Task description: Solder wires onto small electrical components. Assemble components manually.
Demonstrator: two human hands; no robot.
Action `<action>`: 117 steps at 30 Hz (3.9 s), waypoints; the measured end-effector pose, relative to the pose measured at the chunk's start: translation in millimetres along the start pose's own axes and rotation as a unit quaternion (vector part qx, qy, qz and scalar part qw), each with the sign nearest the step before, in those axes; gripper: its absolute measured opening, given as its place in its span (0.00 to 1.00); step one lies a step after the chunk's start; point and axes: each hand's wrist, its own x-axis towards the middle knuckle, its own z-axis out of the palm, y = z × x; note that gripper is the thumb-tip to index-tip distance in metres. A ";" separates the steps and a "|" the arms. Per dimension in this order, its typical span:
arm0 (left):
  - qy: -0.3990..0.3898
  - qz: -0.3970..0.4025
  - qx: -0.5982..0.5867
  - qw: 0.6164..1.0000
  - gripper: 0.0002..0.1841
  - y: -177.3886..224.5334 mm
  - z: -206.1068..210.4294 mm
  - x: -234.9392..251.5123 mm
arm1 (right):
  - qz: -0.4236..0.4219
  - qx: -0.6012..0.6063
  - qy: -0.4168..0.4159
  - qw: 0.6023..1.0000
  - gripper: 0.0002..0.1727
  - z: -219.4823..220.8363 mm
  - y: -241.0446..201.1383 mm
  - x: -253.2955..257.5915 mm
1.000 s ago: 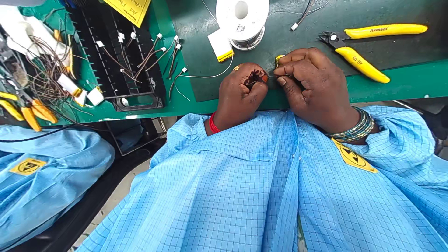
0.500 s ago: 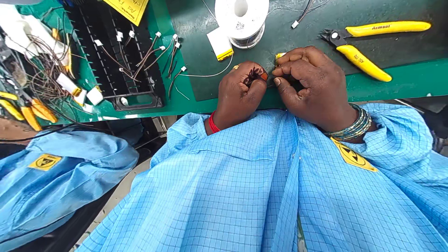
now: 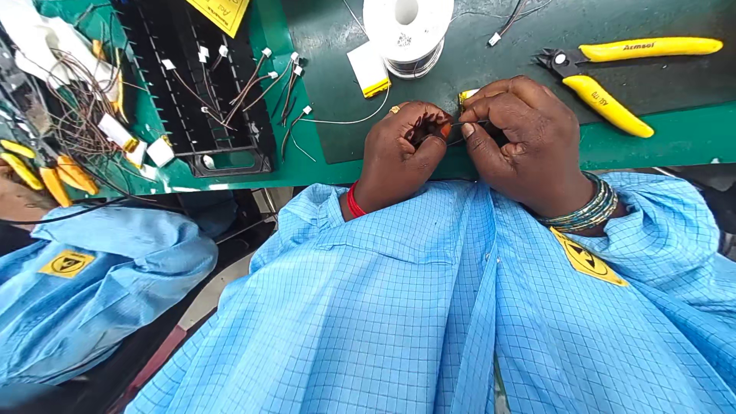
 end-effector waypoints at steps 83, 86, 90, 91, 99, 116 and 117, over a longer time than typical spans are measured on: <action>0.033 0.210 0.119 0.970 0.12 -18.7 22.0 -0.8 | 0.170 0.162 0.006 0.972 0.09 -4.5 -21.7 0.0; 0.045 0.195 0.172 0.964 0.16 -19.1 19.8 -2.7 | 0.179 0.157 -0.032 0.971 0.10 -5.6 -24.4 4.5; 0.060 0.166 0.187 0.966 0.17 -19.7 21.9 -4.1 | 0.172 0.152 -0.039 0.973 0.12 -3.4 -23.7 4.5; 0.062 0.161 0.191 0.966 0.16 -19.4 22.2 -4.6 | 0.176 0.151 -0.046 0.972 0.12 -4.2 -24.3 5.1; 0.063 0.152 0.179 0.970 0.16 -18.9 23.0 -4.2 | 0.203 0.173 -0.053 0.962 0.11 -6.8 -24.5 7.3; 0.066 0.175 0.172 0.967 0.16 -18.6 24.4 -3.2 | 0.236 0.172 -0.068 0.954 0.12 -9.3 -25.0 10.7; 0.061 0.186 0.162 0.967 0.16 -19.6 24.3 -2.4 | 0.234 0.161 -0.064 0.957 0.12 -8.7 -25.5 10.3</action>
